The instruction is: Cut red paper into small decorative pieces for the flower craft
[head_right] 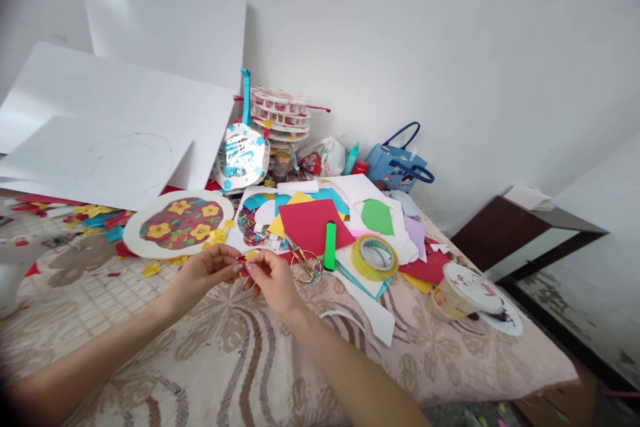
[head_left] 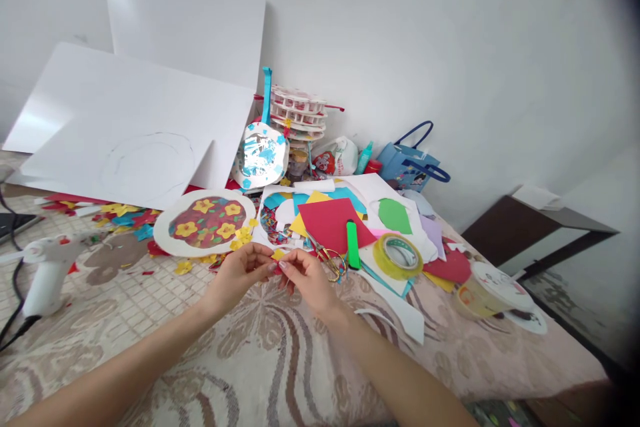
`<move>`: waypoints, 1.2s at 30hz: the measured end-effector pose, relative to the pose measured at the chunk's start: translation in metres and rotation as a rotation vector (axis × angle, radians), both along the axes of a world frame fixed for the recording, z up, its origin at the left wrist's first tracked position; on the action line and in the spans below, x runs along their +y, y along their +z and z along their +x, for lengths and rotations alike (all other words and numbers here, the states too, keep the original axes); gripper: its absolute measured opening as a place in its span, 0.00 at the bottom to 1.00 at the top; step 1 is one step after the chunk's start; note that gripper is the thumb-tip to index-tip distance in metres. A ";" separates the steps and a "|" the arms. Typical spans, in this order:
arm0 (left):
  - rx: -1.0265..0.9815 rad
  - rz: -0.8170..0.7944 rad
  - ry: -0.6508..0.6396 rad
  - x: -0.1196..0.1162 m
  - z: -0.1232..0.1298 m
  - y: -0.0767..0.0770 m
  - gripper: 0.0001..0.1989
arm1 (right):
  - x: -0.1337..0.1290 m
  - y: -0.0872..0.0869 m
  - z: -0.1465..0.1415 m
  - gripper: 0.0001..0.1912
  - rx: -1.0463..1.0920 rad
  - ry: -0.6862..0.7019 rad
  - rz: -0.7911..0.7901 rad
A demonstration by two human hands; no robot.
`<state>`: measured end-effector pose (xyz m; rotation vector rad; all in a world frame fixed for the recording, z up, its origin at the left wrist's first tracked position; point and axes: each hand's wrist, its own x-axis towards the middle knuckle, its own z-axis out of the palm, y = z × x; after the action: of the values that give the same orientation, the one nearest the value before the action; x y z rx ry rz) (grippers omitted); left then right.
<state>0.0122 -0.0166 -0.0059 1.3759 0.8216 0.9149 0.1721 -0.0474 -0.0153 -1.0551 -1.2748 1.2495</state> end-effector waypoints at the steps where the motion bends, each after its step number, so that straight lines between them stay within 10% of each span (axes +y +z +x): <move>1: -0.005 -0.005 -0.007 0.000 0.000 0.000 0.14 | 0.000 -0.001 0.000 0.12 -0.020 -0.008 0.017; 23: 0.347 0.329 -0.027 -0.010 0.001 0.003 0.08 | -0.003 0.000 0.003 0.10 -0.276 -0.059 0.199; 36: -0.120 -0.371 -0.087 -0.002 -0.001 0.004 0.12 | 0.003 -0.007 0.003 0.14 -0.029 -0.024 0.004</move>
<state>0.0117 -0.0190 -0.0020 1.0159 0.7884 0.7266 0.1755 -0.0449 -0.0224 -1.0868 -1.2825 1.2170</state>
